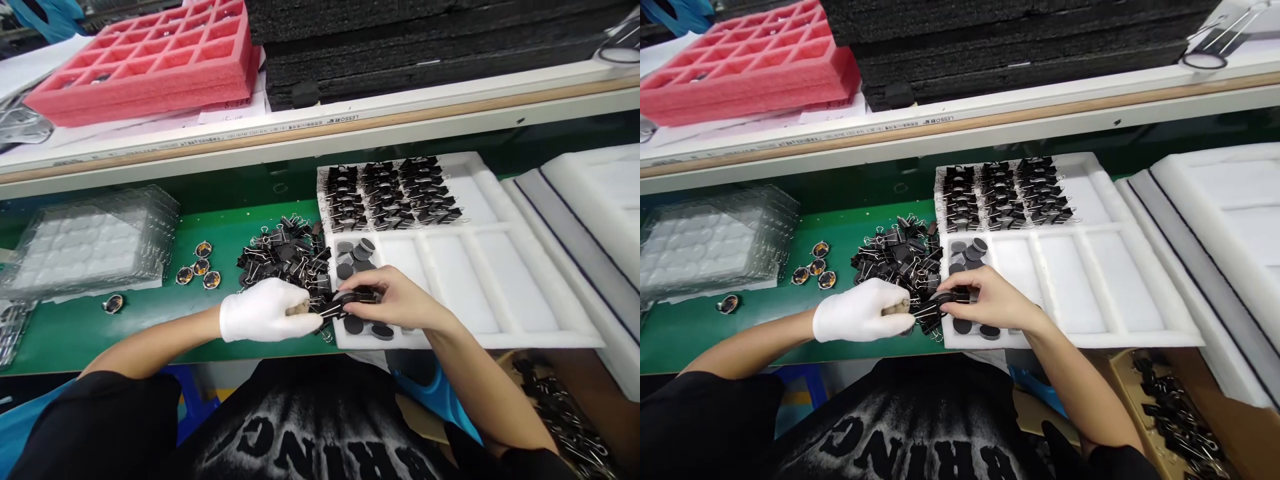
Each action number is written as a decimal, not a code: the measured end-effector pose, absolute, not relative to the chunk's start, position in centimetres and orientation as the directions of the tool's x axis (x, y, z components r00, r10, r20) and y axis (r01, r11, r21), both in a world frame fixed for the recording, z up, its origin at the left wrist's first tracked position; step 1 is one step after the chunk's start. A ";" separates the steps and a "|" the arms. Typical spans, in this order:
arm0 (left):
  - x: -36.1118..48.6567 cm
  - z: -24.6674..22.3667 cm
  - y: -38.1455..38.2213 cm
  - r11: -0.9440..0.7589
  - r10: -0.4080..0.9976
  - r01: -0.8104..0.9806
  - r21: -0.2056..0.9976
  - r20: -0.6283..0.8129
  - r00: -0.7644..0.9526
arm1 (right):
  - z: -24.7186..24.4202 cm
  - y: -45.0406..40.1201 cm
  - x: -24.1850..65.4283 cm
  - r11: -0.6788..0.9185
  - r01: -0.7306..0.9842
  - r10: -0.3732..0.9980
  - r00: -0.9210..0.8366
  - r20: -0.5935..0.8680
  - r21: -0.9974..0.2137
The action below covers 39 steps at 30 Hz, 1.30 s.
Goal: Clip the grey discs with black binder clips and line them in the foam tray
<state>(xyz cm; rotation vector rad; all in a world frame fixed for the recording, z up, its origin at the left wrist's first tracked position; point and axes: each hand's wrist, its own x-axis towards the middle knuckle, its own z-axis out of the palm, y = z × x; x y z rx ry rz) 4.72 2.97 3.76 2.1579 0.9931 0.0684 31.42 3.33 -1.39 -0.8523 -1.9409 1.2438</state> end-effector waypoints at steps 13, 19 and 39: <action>9.1 4.0 4.5 -0.208 0.744 0.640 0.740 -0.304 0.594 | -0.8 1.6 34.3 0.493 0.400 0.860 -0.358 0.363 -0.773; 8.2 2.9 4.0 -0.527 0.786 0.709 0.468 -0.049 0.617 | -1.3 4.6 37.6 0.213 0.340 0.896 -0.442 0.045 -0.916; -2.8 -13.7 -8.7 -0.236 0.740 0.961 -0.143 0.614 0.273 | -3.1 29.0 57.8 -0.013 0.695 0.983 0.142 0.119 -0.719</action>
